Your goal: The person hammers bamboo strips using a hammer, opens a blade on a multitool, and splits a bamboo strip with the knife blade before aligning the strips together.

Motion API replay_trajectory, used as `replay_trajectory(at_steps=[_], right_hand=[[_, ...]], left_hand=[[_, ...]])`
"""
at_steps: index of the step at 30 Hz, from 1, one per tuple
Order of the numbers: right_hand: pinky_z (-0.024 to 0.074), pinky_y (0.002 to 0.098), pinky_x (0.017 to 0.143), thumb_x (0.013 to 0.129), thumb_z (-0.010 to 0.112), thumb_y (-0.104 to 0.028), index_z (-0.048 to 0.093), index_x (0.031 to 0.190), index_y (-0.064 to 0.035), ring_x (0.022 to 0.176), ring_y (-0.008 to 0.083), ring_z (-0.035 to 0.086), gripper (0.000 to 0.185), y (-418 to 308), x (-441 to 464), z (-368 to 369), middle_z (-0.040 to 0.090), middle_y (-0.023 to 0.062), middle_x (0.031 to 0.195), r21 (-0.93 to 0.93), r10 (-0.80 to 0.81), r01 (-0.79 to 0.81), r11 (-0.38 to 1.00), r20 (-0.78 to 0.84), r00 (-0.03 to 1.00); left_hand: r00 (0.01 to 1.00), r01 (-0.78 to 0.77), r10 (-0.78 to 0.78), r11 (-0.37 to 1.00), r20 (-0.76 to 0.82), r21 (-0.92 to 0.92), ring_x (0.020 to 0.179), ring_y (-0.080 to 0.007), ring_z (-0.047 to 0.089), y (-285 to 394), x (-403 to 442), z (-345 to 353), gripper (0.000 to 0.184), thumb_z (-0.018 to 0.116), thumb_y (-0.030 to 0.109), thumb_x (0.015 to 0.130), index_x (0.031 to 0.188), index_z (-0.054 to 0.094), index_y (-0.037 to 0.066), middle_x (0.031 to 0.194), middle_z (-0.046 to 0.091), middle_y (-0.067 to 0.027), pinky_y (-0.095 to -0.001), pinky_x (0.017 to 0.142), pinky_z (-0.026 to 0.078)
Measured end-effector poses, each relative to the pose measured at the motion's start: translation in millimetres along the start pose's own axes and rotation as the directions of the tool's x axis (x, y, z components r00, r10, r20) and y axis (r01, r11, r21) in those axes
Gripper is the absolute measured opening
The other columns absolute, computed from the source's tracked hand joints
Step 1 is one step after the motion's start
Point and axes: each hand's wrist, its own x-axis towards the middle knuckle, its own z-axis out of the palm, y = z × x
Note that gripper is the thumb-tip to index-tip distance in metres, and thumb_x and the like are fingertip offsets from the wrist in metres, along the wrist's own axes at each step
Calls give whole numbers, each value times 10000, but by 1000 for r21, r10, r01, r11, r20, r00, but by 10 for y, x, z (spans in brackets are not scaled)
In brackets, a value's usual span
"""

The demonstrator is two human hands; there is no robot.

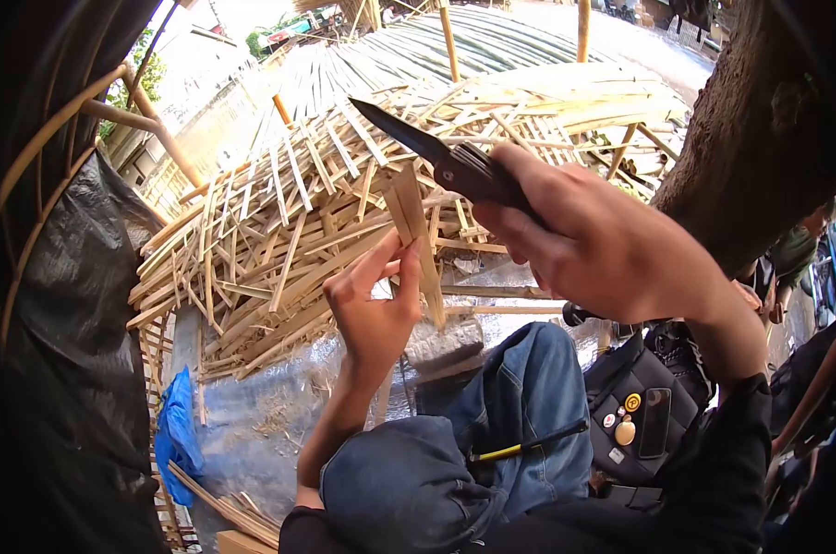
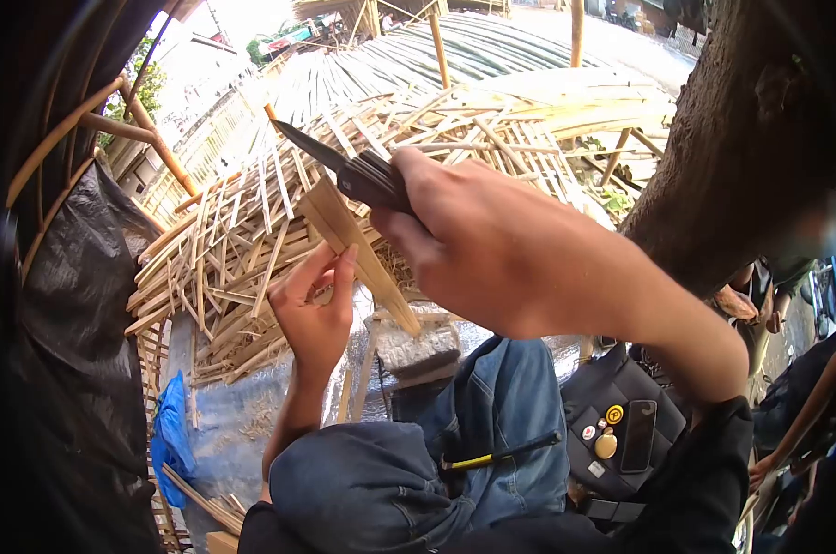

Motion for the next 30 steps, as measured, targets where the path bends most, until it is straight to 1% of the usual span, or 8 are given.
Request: replay_trajectory(at_steps=[6,15,18,23,25,27,29,30], right_hand=[[542,416,757,960,712,-215,519,1364,96,876,376,687,545,199,53,234,680,262,980,-141,-339,319,937,-154,928],[512,452,763,972,688,-232,509,1356,104,832,373,661,540,242,98,168,661,230,892,-310,-441,394,865,-98,892],[512,444,807,997,646,-265,494,1361,117,873,382,667,549,141,224,45,668,243,919,-237,-292,293,926,42,956],[502,445,887,1032,572,-313,500,1361,73,1020,404,661,513,27,377,-14,676,274,1026,-262,-1,27,965,96,995],[491,462,905,1040,549,-334,493,1365,34,1048,422,644,494,-21,450,-33,676,269,1051,-269,89,-47,962,146,985],[492,465,901,1038,556,-333,486,1372,33,1044,421,647,500,-34,479,-5,675,268,1051,-278,95,-51,959,147,985],[493,467,897,1035,563,-333,479,1379,32,1039,419,649,508,-37,475,6,675,268,1050,-277,102,-60,959,139,985],[497,464,892,1032,572,-331,477,1382,31,1035,420,650,512,-38,458,4,675,268,1052,-306,83,-44,951,118,990]], left_hand=[[999,31,-31,999,9,7,781,-139,736,69,46,-4,240,709,-35,887,1124,731,-69,935,775,-149,-287,703,615],[998,44,-42,998,-35,44,813,-141,739,49,72,83,226,723,-10,892,1114,740,-51,946,772,-153,-286,705,626],[999,45,-42,995,-28,94,858,-177,752,122,149,-36,208,701,1,902,1098,733,-63,979,767,-171,-304,738,619],[748,-587,642,758,-170,285,861,-215,746,440,1092,-497,266,633,23,932,1181,661,-68,1030,760,-179,-334,755,586],[928,-321,331,943,-171,86,778,-182,729,970,1437,-404,240,646,114,966,1159,679,-24,1007,758,-181,-329,659,557],[843,-460,376,875,384,154,1309,-245,319,1153,1996,-358,601,401,478,1012,1479,332,106,1470,354,-144,-381,1073,274],[734,-458,220,858,643,230,1170,-258,419,1066,2161,-118,503,353,496,1066,1371,427,103,1314,450,-138,-387,954,337],[689,-626,471,770,550,124,932,-250,556,683,2205,214,448,379,451,1081,1253,555,77,1076,581,-130,-389,785,436]])
